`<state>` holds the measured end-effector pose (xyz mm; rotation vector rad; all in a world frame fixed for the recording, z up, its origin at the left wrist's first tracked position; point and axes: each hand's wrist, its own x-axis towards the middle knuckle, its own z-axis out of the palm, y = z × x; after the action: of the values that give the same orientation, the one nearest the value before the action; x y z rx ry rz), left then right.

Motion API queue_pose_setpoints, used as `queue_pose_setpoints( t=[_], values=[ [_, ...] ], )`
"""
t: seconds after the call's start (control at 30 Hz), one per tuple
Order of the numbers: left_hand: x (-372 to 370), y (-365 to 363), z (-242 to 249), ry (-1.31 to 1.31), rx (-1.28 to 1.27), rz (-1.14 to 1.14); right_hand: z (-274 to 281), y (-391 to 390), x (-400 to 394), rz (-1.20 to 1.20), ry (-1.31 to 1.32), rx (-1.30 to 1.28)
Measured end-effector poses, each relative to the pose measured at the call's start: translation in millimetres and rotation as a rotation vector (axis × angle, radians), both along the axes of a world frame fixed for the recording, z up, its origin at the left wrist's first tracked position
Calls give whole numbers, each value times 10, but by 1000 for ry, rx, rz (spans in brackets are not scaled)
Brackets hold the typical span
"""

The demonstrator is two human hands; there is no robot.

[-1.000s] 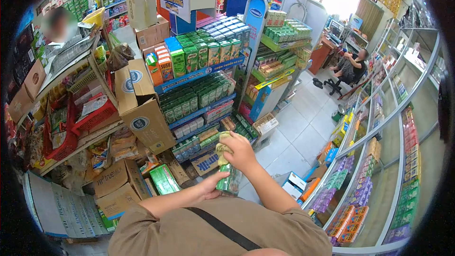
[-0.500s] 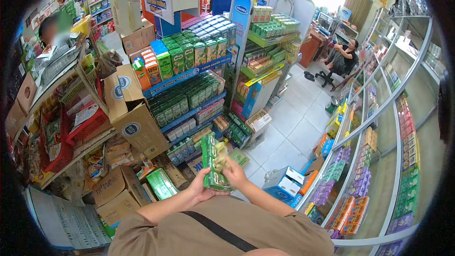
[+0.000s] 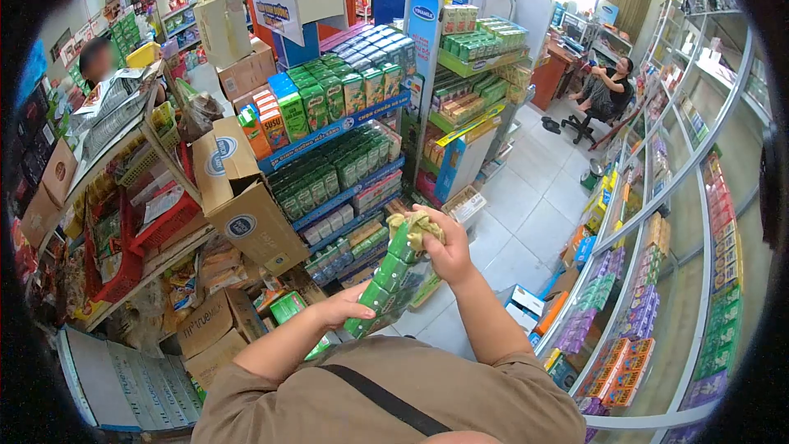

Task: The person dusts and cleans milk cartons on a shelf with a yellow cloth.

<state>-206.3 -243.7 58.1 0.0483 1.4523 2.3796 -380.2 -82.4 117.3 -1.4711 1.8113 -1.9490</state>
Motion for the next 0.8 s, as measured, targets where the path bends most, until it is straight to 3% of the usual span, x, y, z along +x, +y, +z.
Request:
queue_pose_setpoints(
  t=[0.07,0.2,0.3,0.43,0.6,0.7,0.77,0.8],
  values=[
    [5,-2,31,36,61,15,28,-83,85,-95,168,-103],
    [63,31,54,-8,344,185,-121,-208,279,-281,534,-51],
    [25,3,139,32,438,384,-300,-199,603,-60,547,46],
    [43,-100,207,44,415,407,-316,-247,644,61,543,49],
    [84,41,290,109,261,225,-223,-346,301,-158,236,-142],
    [84,107,387,103,330,239,-326,-414,292,39,-442,-333],
    [69,113,392,91,373,271,-309,-406,384,129,-640,-342],
    [54,95,367,102,384,302,-331,-408,439,128,-618,-280]
  ],
)
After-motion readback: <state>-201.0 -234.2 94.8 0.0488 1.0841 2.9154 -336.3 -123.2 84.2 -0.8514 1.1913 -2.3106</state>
